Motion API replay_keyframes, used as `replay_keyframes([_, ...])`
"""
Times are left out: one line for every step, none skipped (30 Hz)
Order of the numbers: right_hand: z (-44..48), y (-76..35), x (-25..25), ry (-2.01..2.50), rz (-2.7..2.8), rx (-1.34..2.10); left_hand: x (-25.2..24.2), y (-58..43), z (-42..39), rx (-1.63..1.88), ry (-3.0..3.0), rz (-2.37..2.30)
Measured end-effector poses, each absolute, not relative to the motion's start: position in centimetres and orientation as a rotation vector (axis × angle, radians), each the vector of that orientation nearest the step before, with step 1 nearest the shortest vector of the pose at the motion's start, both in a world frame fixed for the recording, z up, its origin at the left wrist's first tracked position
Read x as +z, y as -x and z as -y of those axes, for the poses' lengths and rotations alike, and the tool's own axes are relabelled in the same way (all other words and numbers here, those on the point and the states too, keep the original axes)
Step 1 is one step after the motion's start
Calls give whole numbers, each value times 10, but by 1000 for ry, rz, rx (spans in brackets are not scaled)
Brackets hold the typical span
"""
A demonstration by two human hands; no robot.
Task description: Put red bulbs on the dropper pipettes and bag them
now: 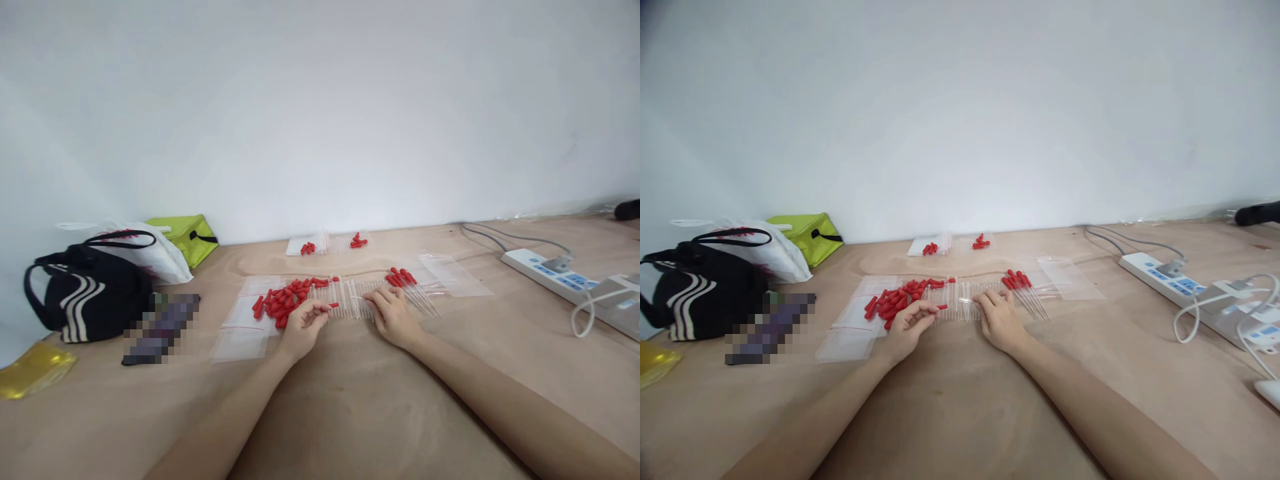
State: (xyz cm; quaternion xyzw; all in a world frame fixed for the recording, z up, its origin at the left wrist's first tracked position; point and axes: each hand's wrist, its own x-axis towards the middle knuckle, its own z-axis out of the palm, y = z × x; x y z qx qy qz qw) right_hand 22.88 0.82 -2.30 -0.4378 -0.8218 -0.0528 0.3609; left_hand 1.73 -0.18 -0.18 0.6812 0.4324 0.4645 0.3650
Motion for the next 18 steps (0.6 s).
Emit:
replay_keyframes([-6,-227,-22,1124,2125,-117,-3,-19,4,1209,-1779,-1112])
replay_keyframes([-4,-225,-21,1119,2134,-96,-4,-20,6,1222,-1815,-1122])
replay_keyframes([-2,-223,-20,1110,2143,-75,-5,-21,7,1232,-1852,-1144])
replay_keyframes([-1,-221,-19,1099,2151,-54,-5,-20,8,1235,-1888,-1178])
replay_keyframes([1,-219,-18,1088,2157,-37,-5,-19,8,1230,-1926,-1215])
replay_keyframes([2,-218,-17,1077,2160,-24,-6,-18,7,1221,-1969,-1251])
replay_keyframes([3,-217,-16,1067,2161,-17,-6,-17,7,1209,-2019,-1285])
replay_keyframes([4,-216,-15,1059,2160,-13,-7,-16,7,1199,-2073,-1320])
replay_keyframes([5,-216,-14,1050,2158,-12,-8,-15,6,1186,-2131,-1356])
replay_keyframes([6,-215,-14,1041,2155,-13,-9,-15,6,1179,-2186,-1395])
replay_keyframes([6,-215,-13,1032,2153,-14,-9,-14,6,1182,-2233,-1437])
replay_keyframes([7,-214,-13,1022,2151,-14,-10,-14,6,1192,-2274,-1478])
replay_keyframes([8,-213,-13,1014,2151,-13,-10,-14,6,1203,-2313,-1512])
replay_keyframes([8,-213,-13,1008,2152,-12,-9,-14,6,1206,-2354,-1534])
replay_keyframes([9,-212,-13,1005,2154,-11,-9,-15,6,1193,-2399,-1545])
replay_keyframes([10,-210,-13,1004,2156,-12,-7,-15,6,1161,-2447,-1546])
replay_keyframes([10,-209,-13,1005,2159,-14,-6,-16,7,1113,-2495,-1540])
replay_keyframes([11,-209,-13,1006,2163,-18,-5,-16,7,1061,-2536,-1532])
